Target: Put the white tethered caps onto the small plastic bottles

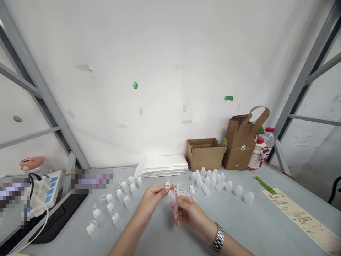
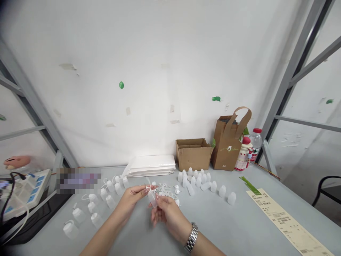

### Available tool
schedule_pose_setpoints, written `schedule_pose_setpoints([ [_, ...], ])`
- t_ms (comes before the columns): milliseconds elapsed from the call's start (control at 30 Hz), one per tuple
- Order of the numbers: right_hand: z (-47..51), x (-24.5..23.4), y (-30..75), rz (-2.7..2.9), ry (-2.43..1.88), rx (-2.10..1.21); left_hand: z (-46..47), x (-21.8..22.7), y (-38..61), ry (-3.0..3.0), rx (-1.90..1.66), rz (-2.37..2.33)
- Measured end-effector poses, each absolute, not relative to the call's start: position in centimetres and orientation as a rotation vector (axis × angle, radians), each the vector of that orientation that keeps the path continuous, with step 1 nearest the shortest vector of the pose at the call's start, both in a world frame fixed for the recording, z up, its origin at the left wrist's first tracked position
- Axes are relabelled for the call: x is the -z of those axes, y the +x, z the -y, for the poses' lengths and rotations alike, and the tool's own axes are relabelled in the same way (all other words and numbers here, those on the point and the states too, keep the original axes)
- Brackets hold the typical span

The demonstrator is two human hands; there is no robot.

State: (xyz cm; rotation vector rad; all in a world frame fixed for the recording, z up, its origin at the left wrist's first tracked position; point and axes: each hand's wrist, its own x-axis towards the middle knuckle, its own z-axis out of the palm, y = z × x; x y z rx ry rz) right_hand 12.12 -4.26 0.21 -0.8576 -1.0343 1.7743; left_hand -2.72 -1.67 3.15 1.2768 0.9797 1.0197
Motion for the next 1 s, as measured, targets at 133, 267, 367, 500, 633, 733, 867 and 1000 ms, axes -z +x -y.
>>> schedule_pose_setpoints([
  [133, 4.13, -0.01, 12.01, 1.02, -0.873, -1.684, 1.64, -3.08, -2.63, 1.244, -1.059, -0.978],
  [267, 3.97, -0.02, 12.08, 1.073, -0.912, -1.516, 1.63, -2.91, -2.49, 1.212, -1.069, -1.005],
  [367, 4.12, -0.13, 12.18, 1.084, -0.897, -1.558, 1.63, -2.88, -2.46, 1.25, -1.048, -1.0],
  [500, 4.3, -0.18, 12.28, 0.985, -0.775, -1.734, 1.72, -3.0, -2.49, 1.318, -1.022, -0.97],
  [633, 4.19, -0.15, 12.48, 0.864, -0.661, -1.948, 1.92, -3.26, -2.48, 1.327, -1.005, -0.962],
  [733, 4.01, -0.05, 12.61, 0.877, -0.65, -1.969, 2.03, -3.34, -2.41, 1.293, -0.995, -0.94],
  [867, 3.96, 0.02, 12.54, 0.935, -0.668, -1.869, 2.05, -3.25, -2.43, 1.112, -0.978, -0.807],
  [1000, 4.17, -0.11, 12.23, 1.137, -0.85, -1.726, 1.71, -3.09, -2.98, 0.917, -0.984, -0.714],
])
